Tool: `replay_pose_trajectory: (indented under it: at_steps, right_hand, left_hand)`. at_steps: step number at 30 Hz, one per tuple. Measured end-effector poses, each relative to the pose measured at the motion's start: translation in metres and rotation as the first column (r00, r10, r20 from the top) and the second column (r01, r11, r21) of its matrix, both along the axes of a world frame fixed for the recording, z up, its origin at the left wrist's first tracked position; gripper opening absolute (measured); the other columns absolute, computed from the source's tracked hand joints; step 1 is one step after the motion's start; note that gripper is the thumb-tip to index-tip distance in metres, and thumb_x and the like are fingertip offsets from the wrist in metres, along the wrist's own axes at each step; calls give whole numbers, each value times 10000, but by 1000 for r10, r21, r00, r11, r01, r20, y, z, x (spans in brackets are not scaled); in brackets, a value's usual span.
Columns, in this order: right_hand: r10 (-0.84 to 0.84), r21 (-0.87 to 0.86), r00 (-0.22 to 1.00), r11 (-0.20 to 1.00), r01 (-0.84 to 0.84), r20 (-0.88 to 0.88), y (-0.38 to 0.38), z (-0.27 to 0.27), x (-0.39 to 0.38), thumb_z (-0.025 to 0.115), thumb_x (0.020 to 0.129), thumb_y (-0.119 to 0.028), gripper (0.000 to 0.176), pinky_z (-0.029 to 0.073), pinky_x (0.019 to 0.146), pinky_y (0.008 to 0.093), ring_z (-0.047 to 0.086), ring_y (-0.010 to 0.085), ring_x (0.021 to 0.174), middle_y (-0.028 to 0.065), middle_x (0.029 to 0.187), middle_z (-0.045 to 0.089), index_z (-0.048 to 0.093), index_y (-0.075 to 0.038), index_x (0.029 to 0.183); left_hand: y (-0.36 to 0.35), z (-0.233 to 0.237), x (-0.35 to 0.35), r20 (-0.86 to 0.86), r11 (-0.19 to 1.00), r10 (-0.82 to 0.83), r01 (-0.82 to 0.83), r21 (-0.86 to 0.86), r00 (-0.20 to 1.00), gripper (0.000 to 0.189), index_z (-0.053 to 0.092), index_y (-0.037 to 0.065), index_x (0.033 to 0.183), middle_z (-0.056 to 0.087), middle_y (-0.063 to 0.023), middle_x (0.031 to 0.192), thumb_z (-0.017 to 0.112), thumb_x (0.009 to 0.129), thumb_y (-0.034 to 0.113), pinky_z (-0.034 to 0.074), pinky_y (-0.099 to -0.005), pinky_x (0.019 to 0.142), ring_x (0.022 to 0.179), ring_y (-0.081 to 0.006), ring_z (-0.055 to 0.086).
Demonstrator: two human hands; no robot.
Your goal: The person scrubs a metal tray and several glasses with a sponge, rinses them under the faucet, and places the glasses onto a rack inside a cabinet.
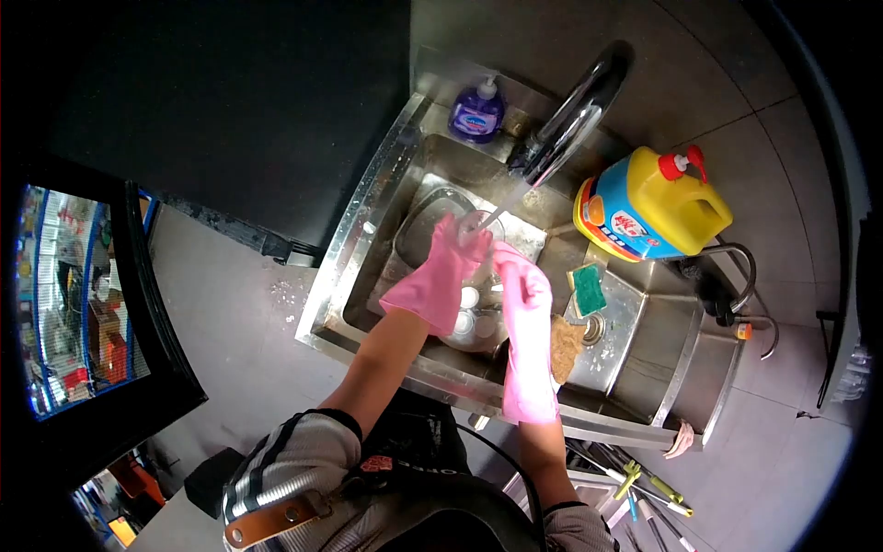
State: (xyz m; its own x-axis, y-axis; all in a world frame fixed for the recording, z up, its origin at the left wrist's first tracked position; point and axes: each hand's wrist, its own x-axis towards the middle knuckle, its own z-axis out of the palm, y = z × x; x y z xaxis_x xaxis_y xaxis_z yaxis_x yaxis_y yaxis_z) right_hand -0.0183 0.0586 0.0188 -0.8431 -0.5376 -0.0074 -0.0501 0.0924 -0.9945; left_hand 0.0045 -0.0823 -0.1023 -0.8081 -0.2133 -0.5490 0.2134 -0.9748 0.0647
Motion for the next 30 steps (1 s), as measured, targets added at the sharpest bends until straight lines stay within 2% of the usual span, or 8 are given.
replay_pose_trajectory:
  at_steps: [5, 8, 9, 11, 18, 21, 24, 30]
  right_hand:
    - [455, 553, 890, 742, -380, 0, -54, -34, -38, 472, 1009, -158, 297, 495, 973, 329, 634, 314, 1153, 187, 1210, 671, 681, 45, 1063]
    - [59, 840, 937, 426, -337, 346, -120, -30, -49, 311, 1047, -366, 513, 459, 1028, 383, 588, 376, 1210, 212, 1266, 637, 622, 3, 1221]
    - [460, 827, 875, 427, -365, 149, -108, -47, -54, 161, 1047, -443, 636, 414, 1073, 425, 540, 399, 1264, 248, 1319, 591, 535, -26, 1347]
    - [412, 801, 908, 517, -302, 76, -107, -64, -52, 140, 1047, -453, 655, 397, 1087, 424, 535, 409, 1264, 262, 1336, 572, 528, -27, 1358]
    - [296, 516, 942, 788, -334, 158, -132, -120, -58, 298, 1056, -448, 578, 414, 1063, 387, 573, 360, 1206, 237, 1308, 597, 544, -11, 1342]
    - [95, 206, 934, 963, -174, 345, -134, -195, -54, 392, 1051, -402, 497, 434, 1022, 364, 588, 300, 1185, 196, 1282, 621, 586, -17, 1298]
    - [360, 430, 908, 800, -418, 213, -119, -42, -32, 435, 1040, -422, 470, 465, 965, 354, 598, 253, 1160, 153, 1236, 649, 602, -55, 1281]
    - [222, 655, 951, 690, -309, 215, -131, -35, -42, 396, 989, -555, 636, 433, 1017, 388, 559, 353, 1231, 199, 1275, 637, 603, -14, 1252]
  left_hand:
    - [-2, 5, -12, 210, 991, 32, -3, -135, 977, 455, 624, 68, 1072, 676, -130, 983, 554, 928, 494, 526, -419, 809, 882, -281, 647]
    - [-15, 28, -17, 183, 998, 25, -15, -54, 983, 431, 646, 52, 1080, 680, -146, 1011, 655, 880, 434, 515, -406, 861, 928, -275, 638]
    - [-20, 11, -23, 315, 972, 22, 53, -227, 949, 389, 657, 68, 1062, 683, -127, 988, 666, 880, 412, 517, -394, 841, 901, -263, 636]
    - [-38, -25, -32, 559, 824, 87, 256, -506, 825, 305, 678, 101, 1027, 687, -88, 943, 690, 880, 368, 522, -371, 801, 845, -239, 633]
    - [-54, -52, -27, 0, 991, -37, 36, -125, 999, 315, 679, 79, 1003, 694, -75, 944, 651, 918, 381, 514, -365, 821, 833, -233, 630]
    - [-49, 4, -20, 256, 996, -2, 25, -86, 967, 357, 663, 52, 1077, 698, -105, 1043, 632, 935, 378, 495, -371, 888, 914, -262, 631]
    - [-57, 13, -11, 269, 997, -77, 69, 40, 960, 398, 643, 32, 1148, 688, -121, 1122, 610, 950, 375, 463, -376, 957, 1011, -271, 613]
    - [-51, -4, -28, 369, 950, 51, 69, -306, 928, 336, 650, 40, 1101, 680, -114, 1060, 629, 938, 334, 509, -368, 878, 917, -257, 634]
